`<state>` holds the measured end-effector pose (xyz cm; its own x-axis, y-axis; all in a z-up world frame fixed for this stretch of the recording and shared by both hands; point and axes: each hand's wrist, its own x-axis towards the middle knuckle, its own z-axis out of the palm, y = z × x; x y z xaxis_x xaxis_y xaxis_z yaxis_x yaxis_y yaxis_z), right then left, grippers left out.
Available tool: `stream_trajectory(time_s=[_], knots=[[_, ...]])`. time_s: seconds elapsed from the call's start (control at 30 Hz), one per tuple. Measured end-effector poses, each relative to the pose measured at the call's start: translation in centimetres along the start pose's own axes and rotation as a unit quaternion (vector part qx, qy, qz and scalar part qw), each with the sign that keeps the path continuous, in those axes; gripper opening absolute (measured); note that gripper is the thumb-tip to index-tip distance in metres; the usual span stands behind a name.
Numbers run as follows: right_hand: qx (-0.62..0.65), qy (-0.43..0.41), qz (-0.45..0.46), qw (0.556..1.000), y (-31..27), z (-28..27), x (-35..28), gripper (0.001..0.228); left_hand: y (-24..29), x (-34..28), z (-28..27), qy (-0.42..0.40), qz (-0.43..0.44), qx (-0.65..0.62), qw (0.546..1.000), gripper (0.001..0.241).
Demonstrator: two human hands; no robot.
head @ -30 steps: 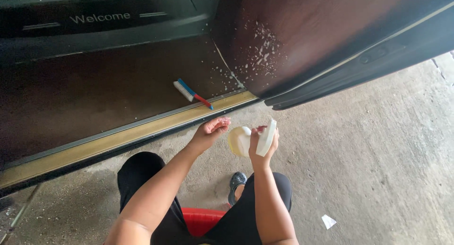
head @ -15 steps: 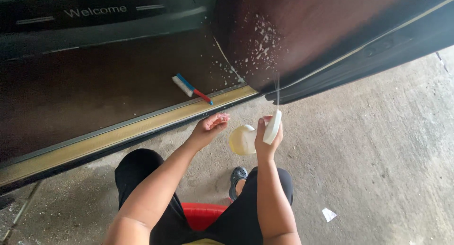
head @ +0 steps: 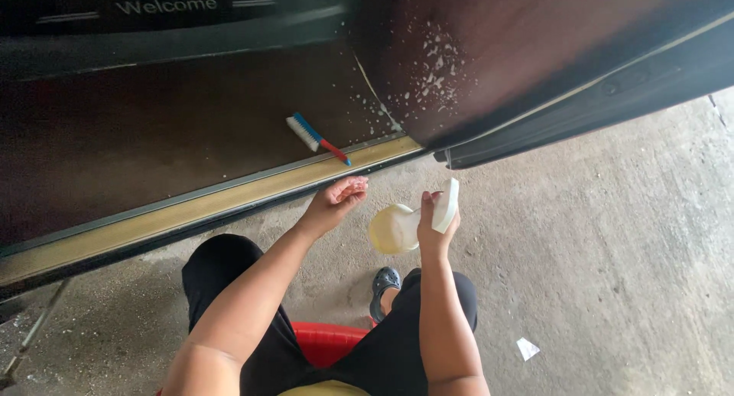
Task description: Cleaning the interior door panel and floor area of a vehicle using a spray and brush.
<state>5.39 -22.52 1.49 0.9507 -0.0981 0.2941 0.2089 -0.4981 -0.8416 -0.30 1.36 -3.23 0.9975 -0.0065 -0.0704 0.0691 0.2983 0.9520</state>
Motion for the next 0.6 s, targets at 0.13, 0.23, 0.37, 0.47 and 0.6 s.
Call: stream_trajectory(time_s=[0.13, 0.23, 0.37, 0.47, 0.6], knots=[[0.007, -0.005, -0.090, 0.996, -1.0, -0.3, 0.1, 0.019, -2.7, 1.0, -0.3, 0.008, 0.012, -0.023, 1.000, 0.045], [0.008, -0.025, -0.005, 1.000, 2.0, 1.4, -0.6, 0.014, -3.3, 0.3, -1.3, 0.034, 0.080, -0.003, 0.996, 0.040], [0.225, -0.071, -0.069, 0.969, -3.8, 4.3, 0.6, 0.031, 2.0, 0.1, -5.5, 0.158, 0.128, -0.004, 0.979, 0.041], [0.118, -0.101, -0.198, 0.968, -10.5, 7.9, 0.8, 0.034, 10.6, -1.8, -11.5, 0.274, 0.181, 0.015, 0.944, 0.037], [0.211, -0.179, -0.268, 0.923, -15.5, 17.2, 1.1, 0.048, 22.1, -3.0, -24.2, 0.398, 0.223, -0.134, 0.880, 0.048]])
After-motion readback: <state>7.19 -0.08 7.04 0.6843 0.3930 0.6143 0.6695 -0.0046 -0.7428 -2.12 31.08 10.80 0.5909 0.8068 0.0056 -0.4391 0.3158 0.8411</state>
